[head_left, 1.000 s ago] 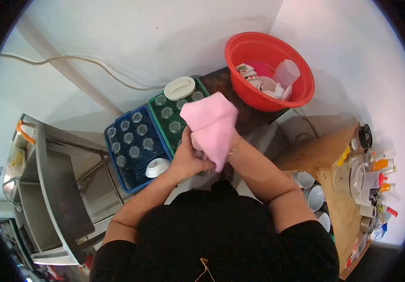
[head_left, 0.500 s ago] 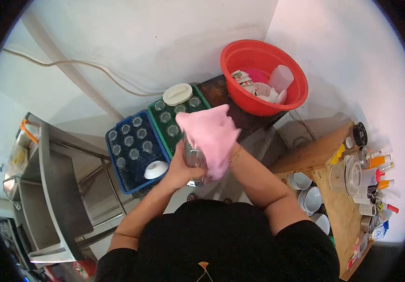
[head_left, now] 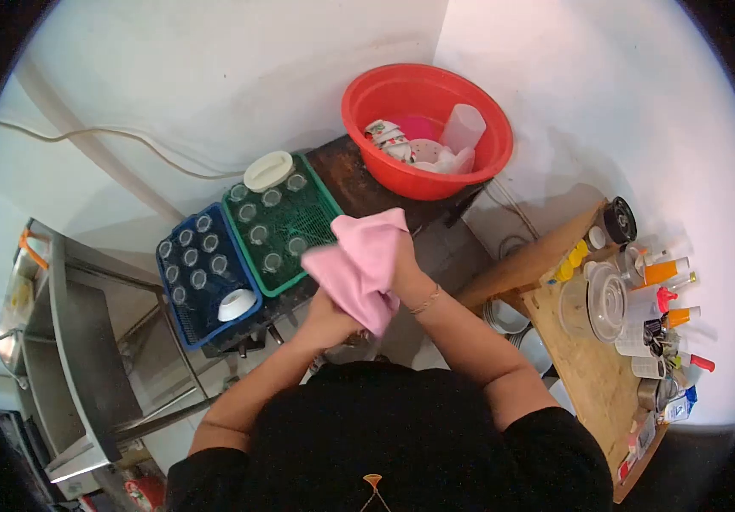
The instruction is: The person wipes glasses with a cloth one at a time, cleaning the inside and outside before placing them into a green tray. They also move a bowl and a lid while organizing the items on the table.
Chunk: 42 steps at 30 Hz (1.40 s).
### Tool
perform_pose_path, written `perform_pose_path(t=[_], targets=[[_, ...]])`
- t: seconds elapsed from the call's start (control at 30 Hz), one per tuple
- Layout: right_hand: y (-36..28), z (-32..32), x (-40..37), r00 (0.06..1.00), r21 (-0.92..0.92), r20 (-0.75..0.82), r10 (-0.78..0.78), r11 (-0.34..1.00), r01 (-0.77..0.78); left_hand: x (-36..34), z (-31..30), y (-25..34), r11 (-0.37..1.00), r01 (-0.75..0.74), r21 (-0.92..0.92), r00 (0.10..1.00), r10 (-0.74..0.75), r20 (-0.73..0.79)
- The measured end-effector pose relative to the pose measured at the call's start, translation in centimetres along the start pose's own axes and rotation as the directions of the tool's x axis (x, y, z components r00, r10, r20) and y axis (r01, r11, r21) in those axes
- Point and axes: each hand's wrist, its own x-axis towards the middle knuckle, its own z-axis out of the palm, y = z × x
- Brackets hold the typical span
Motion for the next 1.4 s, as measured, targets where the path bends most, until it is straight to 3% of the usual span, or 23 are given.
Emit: perform_pose_path(t=[0.03,0.13,0.2,0.23,0.27,0.3,0.33,0.4,0.43,0.57,0.6,0.67,0.7,0.8,0.87,0.9,0.93,1.0,1.13,1.2,1.27,1.33,1.4], targets=[[2.0,7.1,0.1,0.96,0.669,-0.151,0.237,0.74,-0.077,-0.2,0.6,0.0,1.0,0.005,0.001,1.0,-0.005,0.0],[3.9,6.9,-1.1,0.8,0.821,-0.36,0.481,0.571,0.026,0.2,2.1,0.6,0.991,0.113,-0.075,0.992,-0.108,0.072],[6.0,4.9,-1.6,0.789,0.28,-0.601,-0.127,0.892,0.356,-0.2,2.6,1.5,0.867,0.298,-0.399,0.953,-0.249,0.171],[4.3,0.3,-2.0,0.984,-0.101,-0.17,-0.049,0.994,0.032,-0.4,2.5,2.1,0.611,0.457,-0.646,0.889,-0.339,0.308],[4.9,1.9,-2.2,0.984,-0.1,-0.17,-0.049,0.994,0.033,-0.5,2.6,2.3,0.263,0.563,-0.784,0.811,-0.361,0.461],[4.6,2.3,-2.4,0.919,0.309,-0.393,0.019,0.944,0.113,-0.2,2.9,1.6,0.219,0.595,-0.773,0.801,-0.24,0.549],[4.5,2.5,-2.5,0.828,0.289,-0.56,-0.022,0.931,0.221,-0.3,3.1,0.9,0.216,0.593,-0.776,0.802,-0.24,0.546],[3.6,1.4,-2.8,0.55,0.147,-0.829,-0.102,0.909,0.389,-0.2,3.4,0.1,0.493,0.585,-0.644,0.809,-0.415,0.417],[1.5,-2.4,-3.2,0.874,0.062,-0.458,-0.162,0.975,0.213,0.4,4.1,-0.9,0.853,0.367,-0.371,0.928,-0.308,0.21],[4.0,5.0,-3.0,0.927,0.219,-0.341,0.157,0.972,-0.084,-0.1,5.3,-2.5,0.85,-0.287,0.441,0.95,0.31,0.02],[4.9,6.0,-3.0,0.922,0.332,-0.345,0.174,0.942,-0.054,-0.4,5.3,-1.1,0.997,-0.018,0.08,1.0,0.019,-0.011],[6.8,7.9,-2.9,0.912,0.541,-0.352,0.209,0.841,0.015,-0.9,5.1,0.9,0.636,0.508,-0.581,0.852,-0.469,0.233],[7.9,8.4,-3.2,0.888,0.675,-0.417,0.195,0.72,0.158,-1.3,3.8,-0.2,0.469,0.546,-0.694,0.837,-0.345,0.425],[7.1,3.7,-3.1,0.805,0.691,-0.593,0.011,0.521,0.501,-1.3,3.9,-1.2,0.294,0.598,-0.745,0.801,-0.212,0.56],[6.8,2.6,-3.5,0.729,0.307,-0.627,-0.276,0.772,0.556,-1.3,5.0,-0.8,0.426,0.581,-0.693,0.814,-0.297,0.5],[5.9,3.0,-3.4,0.948,0.648,-0.318,0.027,0.736,0.196,-1.1,5.5,-1.4,0.787,0.368,-0.495,0.927,-0.269,0.261],[5.0,3.3,-3.4,0.944,0.789,0.065,0.324,0.562,-0.247,-1.2,5.8,-1.7,0.979,0.135,-0.15,0.99,-0.129,0.047],[3.7,5.5,-2.8,0.909,0.446,-0.258,0.328,0.875,-0.189,-0.6,5.5,-1.9,0.977,0.175,-0.119,0.984,-0.175,0.014],[4.4,4.1,-2.7,0.943,0.781,-0.248,0.221,0.622,0.06,-2.0,3.6,0.1,0.68,0.523,-0.514,0.848,-0.36,0.388],[5.0,0.9,-2.4,0.83,0.736,-0.533,-0.162,0.395,0.55,-2.3,4.0,2.2,0.29,0.507,-0.811,0.855,-0.051,0.516],[4.3,0.1,-3.3,0.682,0.416,-0.681,-0.267,0.626,0.66,-2.5,4.6,0.7,0.332,0.519,-0.788,0.854,-0.16,0.495],[2.9,-1.6,-4.1,0.969,0.215,-0.167,-0.184,0.952,0.218,-2.1,5.2,-0.5,0.866,0.343,-0.365,0.936,-0.28,0.215],[4.6,7.2,-2.7,0.989,0.266,-0.148,0.01,0.964,0.03,-1.5,5.6,-1.7,0.93,0.308,-0.2,0.951,-0.296,0.09]])
